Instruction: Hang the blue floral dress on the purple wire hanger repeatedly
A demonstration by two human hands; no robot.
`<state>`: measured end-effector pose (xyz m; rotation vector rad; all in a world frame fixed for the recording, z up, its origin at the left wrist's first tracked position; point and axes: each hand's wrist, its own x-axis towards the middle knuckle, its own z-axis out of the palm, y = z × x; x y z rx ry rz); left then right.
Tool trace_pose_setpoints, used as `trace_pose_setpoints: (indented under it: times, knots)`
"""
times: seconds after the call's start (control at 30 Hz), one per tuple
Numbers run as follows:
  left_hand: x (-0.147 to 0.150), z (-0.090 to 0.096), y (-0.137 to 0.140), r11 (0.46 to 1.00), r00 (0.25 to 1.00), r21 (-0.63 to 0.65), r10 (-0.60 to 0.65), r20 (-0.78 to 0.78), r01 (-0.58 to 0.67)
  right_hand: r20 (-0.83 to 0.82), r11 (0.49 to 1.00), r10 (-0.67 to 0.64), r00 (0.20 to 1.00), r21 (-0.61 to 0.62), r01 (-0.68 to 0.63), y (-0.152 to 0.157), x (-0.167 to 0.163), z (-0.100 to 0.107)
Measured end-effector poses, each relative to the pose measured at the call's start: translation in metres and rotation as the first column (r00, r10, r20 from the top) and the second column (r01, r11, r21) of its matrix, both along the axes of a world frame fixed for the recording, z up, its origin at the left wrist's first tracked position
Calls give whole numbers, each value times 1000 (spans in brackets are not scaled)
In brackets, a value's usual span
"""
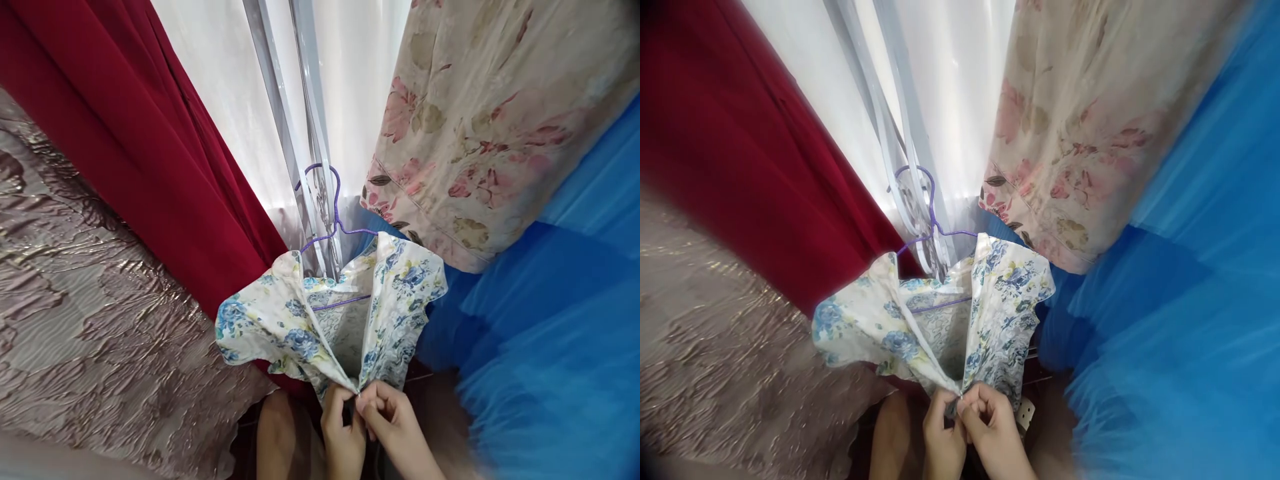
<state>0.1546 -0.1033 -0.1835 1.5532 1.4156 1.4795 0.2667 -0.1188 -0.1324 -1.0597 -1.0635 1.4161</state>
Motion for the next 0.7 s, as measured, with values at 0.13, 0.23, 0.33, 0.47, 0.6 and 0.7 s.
trace_pose_setpoints:
  times: [0.13,0.23,0.33,0.47,0.6,0.7]
  knots:
    - [2,7,-5,983,997,176,-37,-67,48,-70,998,-33,997,-54,29,4,2,9]
    - [-5,10,-6,975,989,209,-45,-140,74,-122,999,-15,992,-39,10,18,0,36]
    - [-16,9,-3,978,981,190,-50,-186,86,-128,1000,-20,992,9,21,37,-4,76]
    - [-22,6,-2,985,972,141,-66,-225,100,-186,989,-83,979,102,104,60,-11,126]
    - [-19,4,-4,980,943,102,-131,-307,169,-264,961,-155,952,182,206,74,-14,156]
    - [-16,-1,-7,983,928,73,-135,-348,170,-278,949,-162,947,220,227,81,-11,170]
